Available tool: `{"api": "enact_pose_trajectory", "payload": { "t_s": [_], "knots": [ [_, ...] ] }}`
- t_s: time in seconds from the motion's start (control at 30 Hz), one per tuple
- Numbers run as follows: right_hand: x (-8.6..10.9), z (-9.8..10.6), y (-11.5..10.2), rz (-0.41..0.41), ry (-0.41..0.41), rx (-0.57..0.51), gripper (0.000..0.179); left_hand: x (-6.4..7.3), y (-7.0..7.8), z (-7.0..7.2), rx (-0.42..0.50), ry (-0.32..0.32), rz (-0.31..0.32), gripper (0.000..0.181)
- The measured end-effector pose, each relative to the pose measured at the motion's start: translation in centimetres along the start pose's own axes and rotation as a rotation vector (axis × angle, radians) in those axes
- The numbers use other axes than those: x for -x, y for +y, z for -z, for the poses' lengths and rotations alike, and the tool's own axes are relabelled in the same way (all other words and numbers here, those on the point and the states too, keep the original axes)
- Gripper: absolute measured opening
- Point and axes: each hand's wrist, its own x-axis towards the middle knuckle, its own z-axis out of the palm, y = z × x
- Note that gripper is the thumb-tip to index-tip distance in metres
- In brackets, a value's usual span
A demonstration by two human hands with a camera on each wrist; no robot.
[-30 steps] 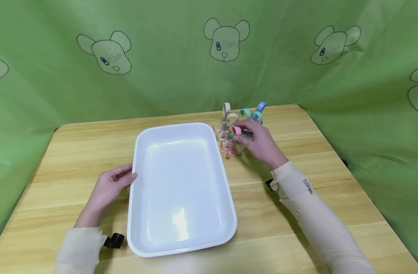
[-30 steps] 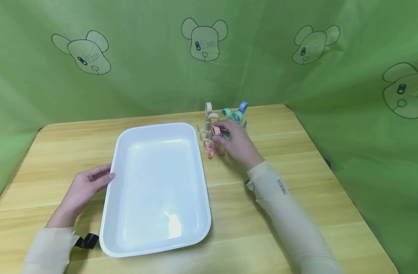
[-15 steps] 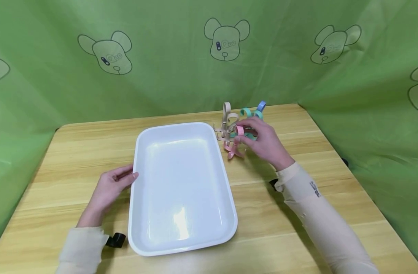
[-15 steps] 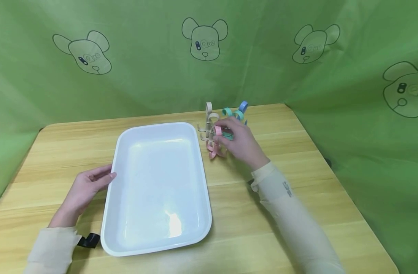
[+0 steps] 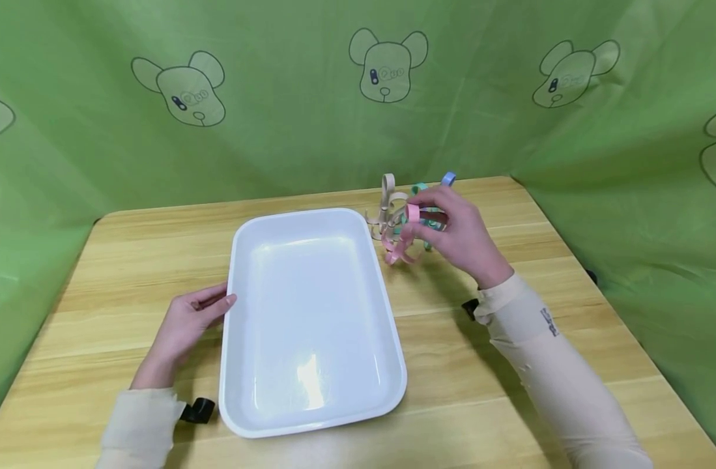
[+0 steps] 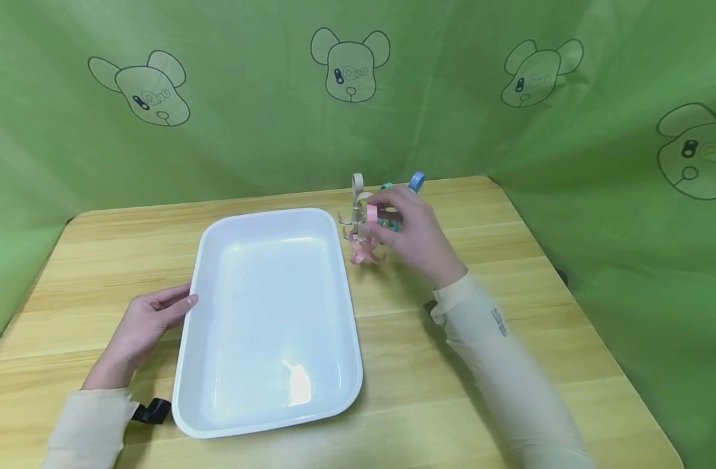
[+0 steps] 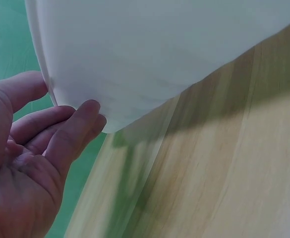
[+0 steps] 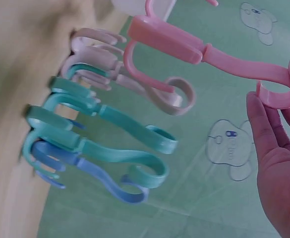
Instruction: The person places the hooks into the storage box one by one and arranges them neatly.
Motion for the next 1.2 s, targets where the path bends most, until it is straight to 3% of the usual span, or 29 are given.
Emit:
{"api": "enact_pose_trajectory", "payload": {
  "t_s": [0.27,0.53,0.73,1.0,1.2],
  "knots": [
    [-1.4,0.2,-2.1,0.076,-0.009,0.019,0.037,0.0,0.0,0.0,-0.011,-0.010,-0.012,0.060],
    [-3.7,-1.0,-3.7,0.164,-0.063,-0.030,0.033,0.1,0.1,0.0,-0.014,-0.009,-0.014,0.057],
    [-4.9,-2.5,-4.7,0.171,-0.150,-0.022,0.034,0.1,0.0,0.1,-0.028,-0.019,-0.024,0.057],
    [-6.0,-5.3,-6.0,0.177,-0.327,0.008,0.035,0.0,-0.3,0.1,-0.030,-0.018,-0.037,0.061],
    [-6.9,-7.2,-6.8,0.175,-0.402,0.028,0.037,0.1,-0.3,0.1,-0.034,-0.010,-0.032,0.062]
  ]
}}
